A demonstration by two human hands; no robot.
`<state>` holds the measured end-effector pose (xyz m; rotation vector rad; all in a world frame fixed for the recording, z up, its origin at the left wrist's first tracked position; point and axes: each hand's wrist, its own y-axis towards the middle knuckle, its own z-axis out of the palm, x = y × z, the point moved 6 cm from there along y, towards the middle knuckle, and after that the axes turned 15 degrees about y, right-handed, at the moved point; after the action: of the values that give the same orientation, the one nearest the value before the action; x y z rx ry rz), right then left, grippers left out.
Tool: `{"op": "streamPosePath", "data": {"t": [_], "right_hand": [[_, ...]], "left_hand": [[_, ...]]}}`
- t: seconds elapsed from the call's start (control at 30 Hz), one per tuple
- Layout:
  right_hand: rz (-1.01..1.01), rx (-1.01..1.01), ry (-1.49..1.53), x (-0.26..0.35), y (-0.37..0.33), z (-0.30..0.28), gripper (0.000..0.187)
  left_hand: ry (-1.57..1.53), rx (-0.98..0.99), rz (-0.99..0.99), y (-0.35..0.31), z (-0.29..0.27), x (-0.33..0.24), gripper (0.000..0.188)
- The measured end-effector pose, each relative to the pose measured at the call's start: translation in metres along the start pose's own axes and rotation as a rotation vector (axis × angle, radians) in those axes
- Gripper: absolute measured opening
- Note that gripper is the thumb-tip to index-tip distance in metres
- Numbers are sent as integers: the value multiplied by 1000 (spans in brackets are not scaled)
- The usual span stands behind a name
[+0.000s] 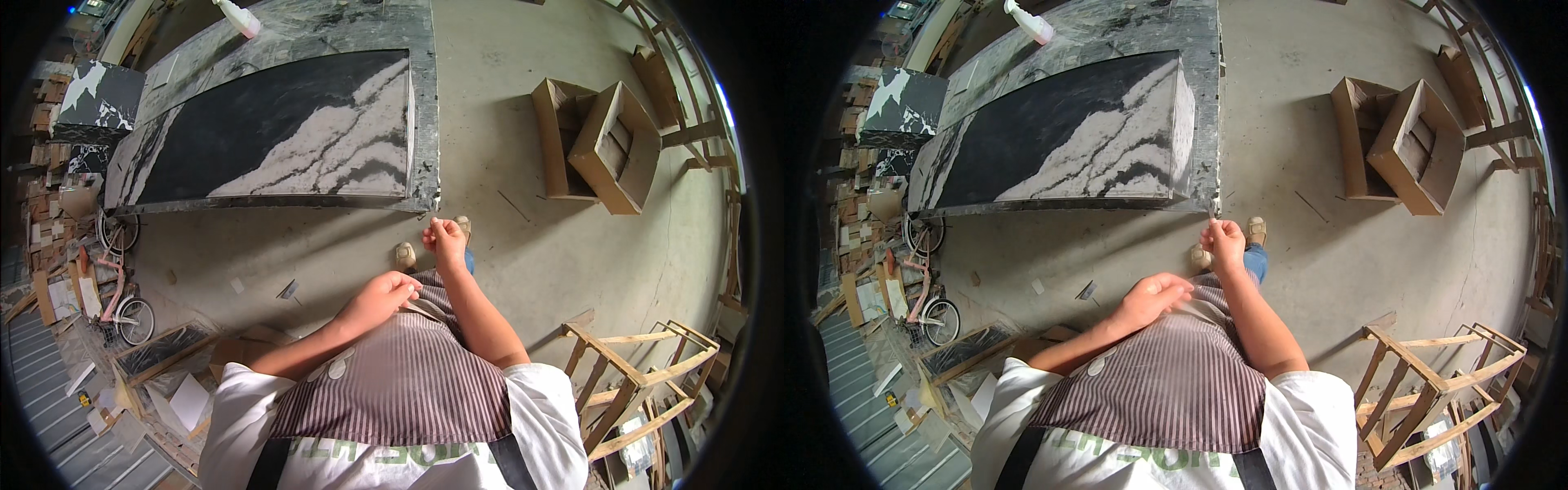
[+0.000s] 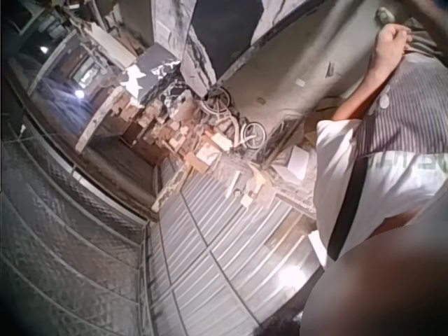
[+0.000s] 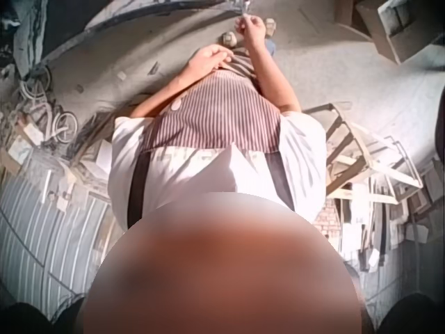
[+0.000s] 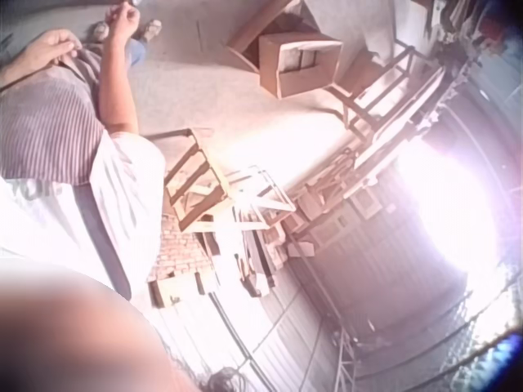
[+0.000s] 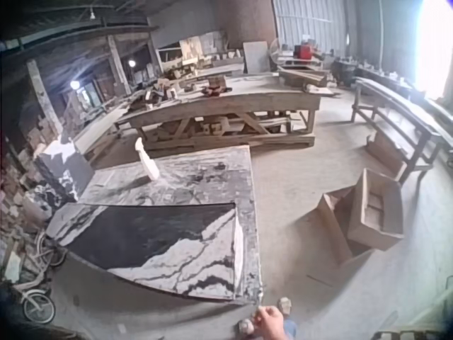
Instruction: The person uses a small metal tool to peel a dark film or coating from a large flat panel. They work along the edges and corners, lifting and removing sections of the material. The person moves around the panel to access different areas and continues peeling until the end of the clip.
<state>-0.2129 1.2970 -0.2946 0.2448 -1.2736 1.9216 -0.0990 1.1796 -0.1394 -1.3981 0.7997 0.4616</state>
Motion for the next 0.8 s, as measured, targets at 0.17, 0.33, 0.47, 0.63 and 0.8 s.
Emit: {"op": "streamPosePath", "data": {"t": [0.17, 0.33, 0.47, 0.63, 0.8], "right_hand": [[43, 13, -47, -9, 6, -14, 18], [44, -93, -92, -28, 4, -41, 17], [78, -121, -199, -20, -3, -70, 16], [-14, 63, -186, 34, -67, -45, 9], [-112, 246, -181, 72, -100, 7, 15]], "left_hand": [[0, -6, -1, -1, 2, -1, 28], [18, -2, -7, -3, 4, -2, 28], [16, 2, 10, 0, 3, 8, 26], [-90, -137, 23, -1, -9, 2, 24], [-162, -403, 224, 4, -31, -15, 20]]}}
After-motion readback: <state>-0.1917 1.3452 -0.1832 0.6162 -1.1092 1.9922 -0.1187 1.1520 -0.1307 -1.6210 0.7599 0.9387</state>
